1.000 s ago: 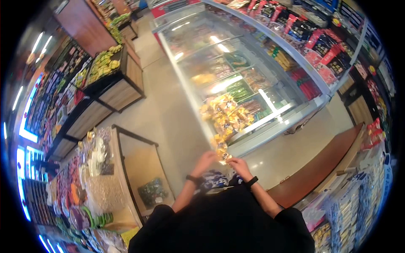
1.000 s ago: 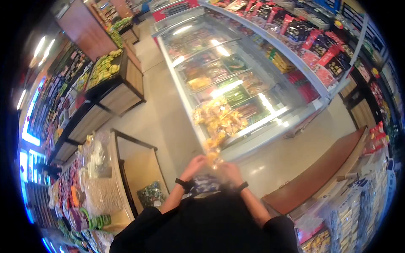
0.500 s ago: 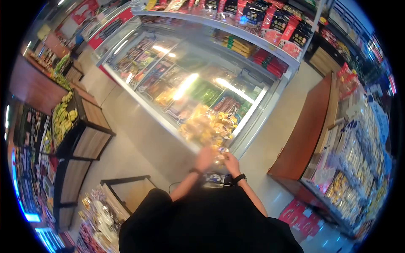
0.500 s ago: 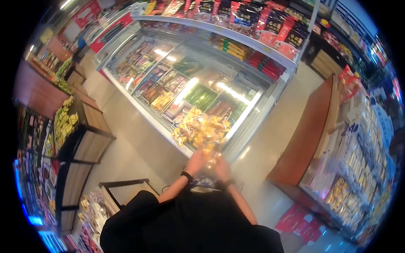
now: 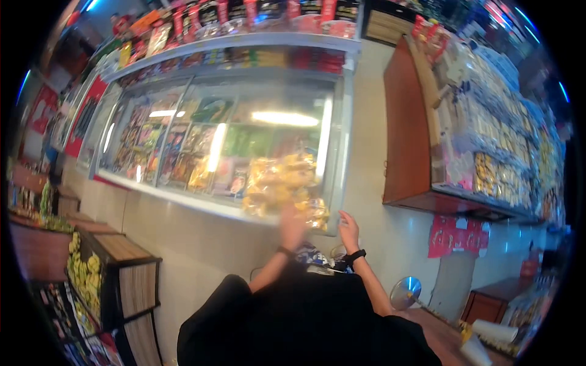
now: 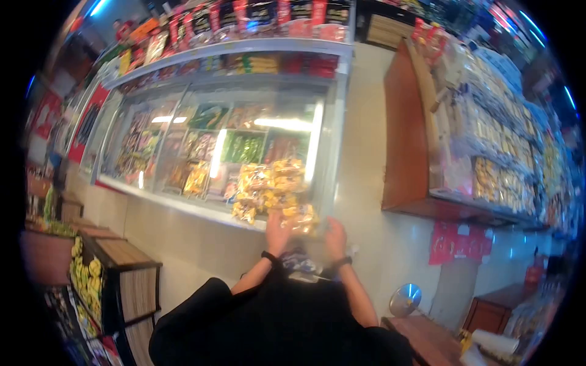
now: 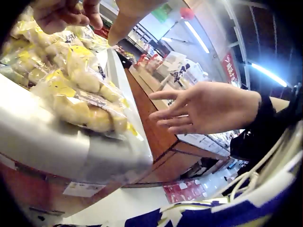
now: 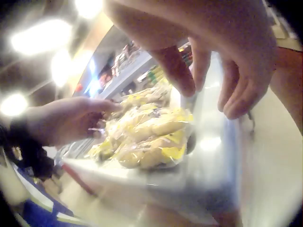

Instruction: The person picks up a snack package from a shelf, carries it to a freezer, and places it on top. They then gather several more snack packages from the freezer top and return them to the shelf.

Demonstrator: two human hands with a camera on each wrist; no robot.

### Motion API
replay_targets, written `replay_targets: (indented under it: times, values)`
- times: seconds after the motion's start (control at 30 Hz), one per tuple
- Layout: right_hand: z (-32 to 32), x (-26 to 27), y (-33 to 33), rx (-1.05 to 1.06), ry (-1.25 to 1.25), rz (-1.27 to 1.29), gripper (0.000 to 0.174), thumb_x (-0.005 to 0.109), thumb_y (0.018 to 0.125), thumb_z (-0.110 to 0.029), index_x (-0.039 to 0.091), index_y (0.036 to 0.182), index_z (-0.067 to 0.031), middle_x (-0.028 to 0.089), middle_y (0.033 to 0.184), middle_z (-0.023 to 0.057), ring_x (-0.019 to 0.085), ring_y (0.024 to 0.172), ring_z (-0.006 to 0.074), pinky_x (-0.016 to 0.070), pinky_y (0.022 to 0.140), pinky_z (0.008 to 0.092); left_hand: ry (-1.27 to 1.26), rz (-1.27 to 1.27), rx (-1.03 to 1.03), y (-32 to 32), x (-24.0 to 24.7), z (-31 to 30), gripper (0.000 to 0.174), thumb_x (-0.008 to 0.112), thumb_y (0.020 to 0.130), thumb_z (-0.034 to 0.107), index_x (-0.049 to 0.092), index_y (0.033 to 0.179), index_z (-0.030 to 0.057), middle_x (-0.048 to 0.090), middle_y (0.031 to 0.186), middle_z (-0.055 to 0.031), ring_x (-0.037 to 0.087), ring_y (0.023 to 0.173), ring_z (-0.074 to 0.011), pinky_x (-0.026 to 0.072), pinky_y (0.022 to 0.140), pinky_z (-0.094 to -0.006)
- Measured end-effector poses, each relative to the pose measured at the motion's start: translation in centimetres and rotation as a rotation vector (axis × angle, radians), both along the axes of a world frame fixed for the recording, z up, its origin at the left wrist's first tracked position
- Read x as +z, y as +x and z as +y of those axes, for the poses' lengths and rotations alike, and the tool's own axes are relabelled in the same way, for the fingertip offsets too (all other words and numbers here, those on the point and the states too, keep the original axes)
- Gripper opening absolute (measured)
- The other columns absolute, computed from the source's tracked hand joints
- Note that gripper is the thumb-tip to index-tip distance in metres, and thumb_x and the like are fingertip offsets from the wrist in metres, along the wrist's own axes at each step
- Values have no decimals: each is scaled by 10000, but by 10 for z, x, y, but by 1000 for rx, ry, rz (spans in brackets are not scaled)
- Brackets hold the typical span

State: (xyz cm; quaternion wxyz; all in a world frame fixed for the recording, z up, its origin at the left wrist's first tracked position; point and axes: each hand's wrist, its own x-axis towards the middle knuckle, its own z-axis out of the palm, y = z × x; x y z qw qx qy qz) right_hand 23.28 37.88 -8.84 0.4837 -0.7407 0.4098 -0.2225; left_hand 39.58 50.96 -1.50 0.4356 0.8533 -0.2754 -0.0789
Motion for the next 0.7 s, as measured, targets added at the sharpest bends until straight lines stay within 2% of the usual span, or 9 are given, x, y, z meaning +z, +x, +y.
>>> replay_targets:
  times: [0.07,0.13,0.2,0.37,0.47,0.53,0.57,0.67,0.7]
  values:
    - [-9,-36,-31,-137,32,1,451,529,791,22,638,1217,-81,650,1068,103,610,984,203,483,873,314,66,-28,-139,-5,-7,0,242,703,807,187,561,921,29,554,914,-125,571,860,-325,464,752,-406]
    - [-14,-67,-79,-262,-2,83,430,520,811,6,644,1212,-85,656,1014,84,613,934,177,490,840,295,-22,178,-133,-16,-27,-9,169,666,834,152,576,911,32,573,843,-94,588,798,-245,473,730,-361]
    - [-10,-101,-122,-427,-56,118,401,526,816,-16,656,1188,-87,662,956,69,615,877,175,492,812,288,-36,259,-195,-33,-6,-26,191,565,922,198,590,927,9,600,843,-144,581,809,-294,456,732,-429]
    - [-27,-89,-195,-580,234,23,274,548,862,-81,670,1105,-44,671,887,30,606,801,127,482,747,261,-10,327,-331,-75,-9,-78,157,583,905,164,601,947,13,612,803,-108,588,766,-218,472,728,-374]
    - [-36,-52,-215,-426,454,-190,252,574,887,-114,664,1108,-31,673,896,23,602,812,115,480,746,256,-144,366,-360,-102,-22,-121,133,587,901,126,599,977,18,596,834,-64,564,791,-163,458,741,-314]
    - [-55,-16,-219,-83,282,-77,253,600,927,-172,650,1124,-22,663,996,25,612,865,118,496,790,285,-329,440,-365,-145,-2,-177,35,579,896,54,575,922,31,532,790,14,496,733,-81,416,672,-238]
    - [-62,19,-220,69,178,-81,271,601,944,-194,638,1137,-8,657,1038,30,616,887,121,501,812,294,-288,427,-375,-162,0,-204,44,569,908,50,570,944,24,535,820,16,497,758,-80,414,685,-232]
    - [-83,64,-235,213,421,-348,328,589,968,-225,611,1179,24,642,1113,58,624,916,138,503,849,310,-407,641,-420,-230,19,-287,46,570,922,56,568,958,28,534,830,21,490,777,-70,405,693,-223]
    - [-95,69,-247,124,547,-388,340,588,971,-233,606,1190,26,647,1110,63,625,921,139,503,852,308,-449,632,-472,-254,28,-311,47,571,925,57,569,963,30,533,833,24,488,776,-67,402,692,-219]
